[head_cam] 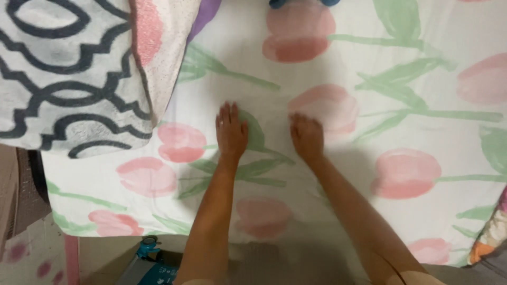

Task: Smoothing sheets, folding a blanket, and arranging pillows on a bed.

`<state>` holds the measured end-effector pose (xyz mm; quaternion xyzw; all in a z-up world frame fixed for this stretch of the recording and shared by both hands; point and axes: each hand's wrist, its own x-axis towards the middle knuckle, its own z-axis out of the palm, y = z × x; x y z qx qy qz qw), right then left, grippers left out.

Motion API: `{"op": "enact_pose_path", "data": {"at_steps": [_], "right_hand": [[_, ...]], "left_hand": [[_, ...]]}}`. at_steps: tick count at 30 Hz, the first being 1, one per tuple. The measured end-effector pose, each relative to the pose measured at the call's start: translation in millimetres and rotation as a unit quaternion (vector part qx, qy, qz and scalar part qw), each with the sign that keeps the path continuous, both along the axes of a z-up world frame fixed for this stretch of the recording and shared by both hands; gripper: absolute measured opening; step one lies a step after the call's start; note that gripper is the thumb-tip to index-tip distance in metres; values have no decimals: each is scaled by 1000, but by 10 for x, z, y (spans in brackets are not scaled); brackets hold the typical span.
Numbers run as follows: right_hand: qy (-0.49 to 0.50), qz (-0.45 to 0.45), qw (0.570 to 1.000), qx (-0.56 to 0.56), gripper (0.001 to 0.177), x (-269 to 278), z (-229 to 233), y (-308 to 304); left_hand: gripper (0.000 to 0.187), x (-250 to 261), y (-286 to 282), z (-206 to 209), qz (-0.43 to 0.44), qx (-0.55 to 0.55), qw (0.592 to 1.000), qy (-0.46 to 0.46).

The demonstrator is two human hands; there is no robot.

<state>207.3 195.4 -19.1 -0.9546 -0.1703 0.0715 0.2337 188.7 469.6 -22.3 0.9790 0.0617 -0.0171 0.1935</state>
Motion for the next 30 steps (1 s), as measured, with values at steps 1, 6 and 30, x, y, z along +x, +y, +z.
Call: {"op": "enact_pose_path", "data": {"at_steps": [1, 6, 30], "right_hand": [[-11, -13, 1000, 12, 31, 226, -5, 16], [-71, -74, 992, 70, 39, 1365, 4, 75], [-159, -328, 920, 143, 74, 4256, -759, 780]], "left_hand": [[67, 175, 12, -22, -8, 0, 1000, 6], [80, 1032, -149, -134, -28, -6, 999, 22], [70, 1203, -391, -1347, -13, 37, 999, -10]]}}
